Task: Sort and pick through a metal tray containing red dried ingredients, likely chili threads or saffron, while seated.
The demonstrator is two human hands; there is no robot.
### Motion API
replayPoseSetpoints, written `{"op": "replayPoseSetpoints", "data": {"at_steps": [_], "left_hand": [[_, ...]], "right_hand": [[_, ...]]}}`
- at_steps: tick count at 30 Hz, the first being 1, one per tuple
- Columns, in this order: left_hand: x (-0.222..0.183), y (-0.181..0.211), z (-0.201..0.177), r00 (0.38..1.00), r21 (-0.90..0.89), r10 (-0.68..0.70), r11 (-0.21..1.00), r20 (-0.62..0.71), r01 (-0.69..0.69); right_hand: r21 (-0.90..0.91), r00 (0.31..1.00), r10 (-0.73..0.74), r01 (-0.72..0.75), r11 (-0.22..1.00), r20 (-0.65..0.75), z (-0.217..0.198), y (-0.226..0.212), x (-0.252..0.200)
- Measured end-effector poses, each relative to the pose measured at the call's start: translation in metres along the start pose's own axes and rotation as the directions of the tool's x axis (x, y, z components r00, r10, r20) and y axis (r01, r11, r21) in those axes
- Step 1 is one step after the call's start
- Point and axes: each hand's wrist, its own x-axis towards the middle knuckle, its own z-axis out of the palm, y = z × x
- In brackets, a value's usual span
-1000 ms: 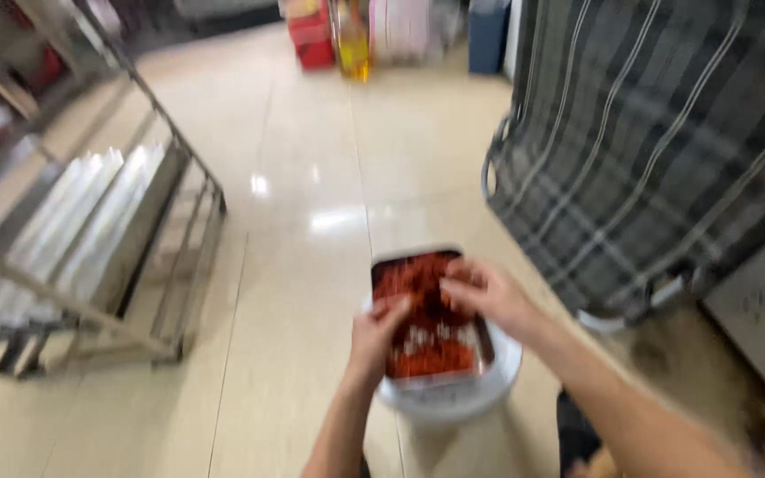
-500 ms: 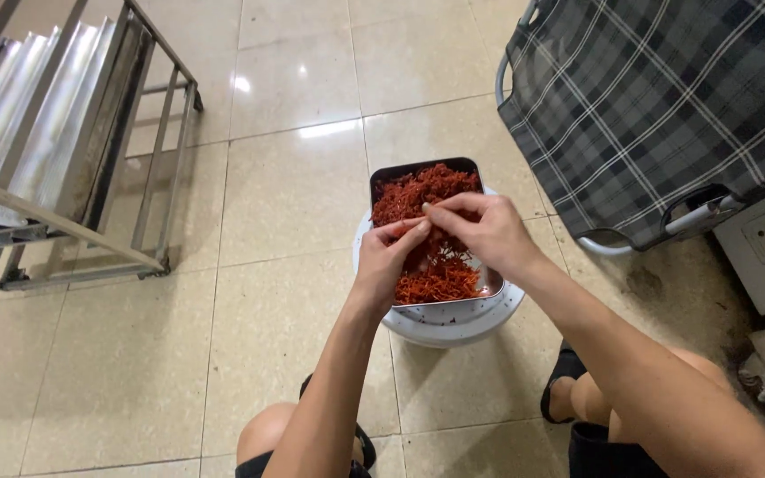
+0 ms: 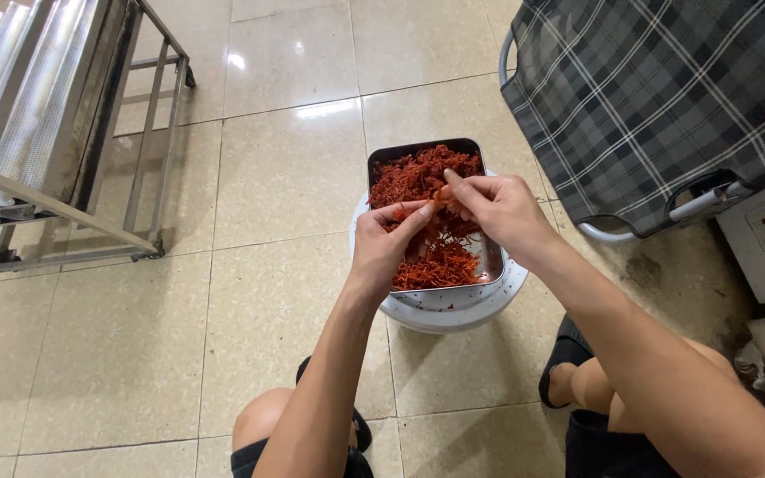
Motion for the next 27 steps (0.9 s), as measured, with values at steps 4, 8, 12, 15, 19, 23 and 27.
{"op": "replayPoseSetpoints", "data": {"at_steps": [4, 8, 12, 15, 19, 23, 27], "left_hand": [[-0.002, 0.004, 0.0, 0.996, 0.031, -0.05, 0.998, -0.075, 0.052], [-0.002, -0.002, 0.002, 0.999, 0.027, -0.022, 0.999, -0.031, 0.023], [-0.003, -0.002, 0.002, 1.0, 0.092, 0.015, 0.996, 0.007, -0.016], [-0.007, 0.012, 0.004, 1.0, 0.152, 0.011, 0.988, -0.019, -0.008], [-0.005, 0.012, 0.002, 0.998, 0.172, 0.023, 0.985, -0.057, -0.013], [-0.002, 0.007, 0.001, 0.996, 0.13, 0.035, 0.991, -0.08, -0.024], [-0.001, 0.006, 0.001, 0.995, 0.031, -0.023, 0.999, -0.1, 0.027]], "right_hand": [[-0.055, 0.999, 0.025, -0.027, 0.998, -0.024, 0.005, -0.034, -0.014], [-0.114, 0.994, -0.104, 0.107, 0.988, 0.032, 0.005, -0.034, -0.017], [-0.256, 0.986, -0.169, 0.166, 0.952, 0.011, 0.004, -0.028, -0.015], [-0.385, 0.986, -0.166, 0.151, 0.91, -0.006, 0.006, -0.039, -0.017], [-0.273, 0.999, -0.004, -0.009, 0.962, -0.047, -0.002, -0.03, -0.009], [0.16, 0.991, -0.132, 0.132, 0.978, -0.009, -0.013, -0.01, 0.002], [0.197, 0.99, -0.14, 0.134, 0.971, 0.015, -0.014, -0.027, -0.006]]}}
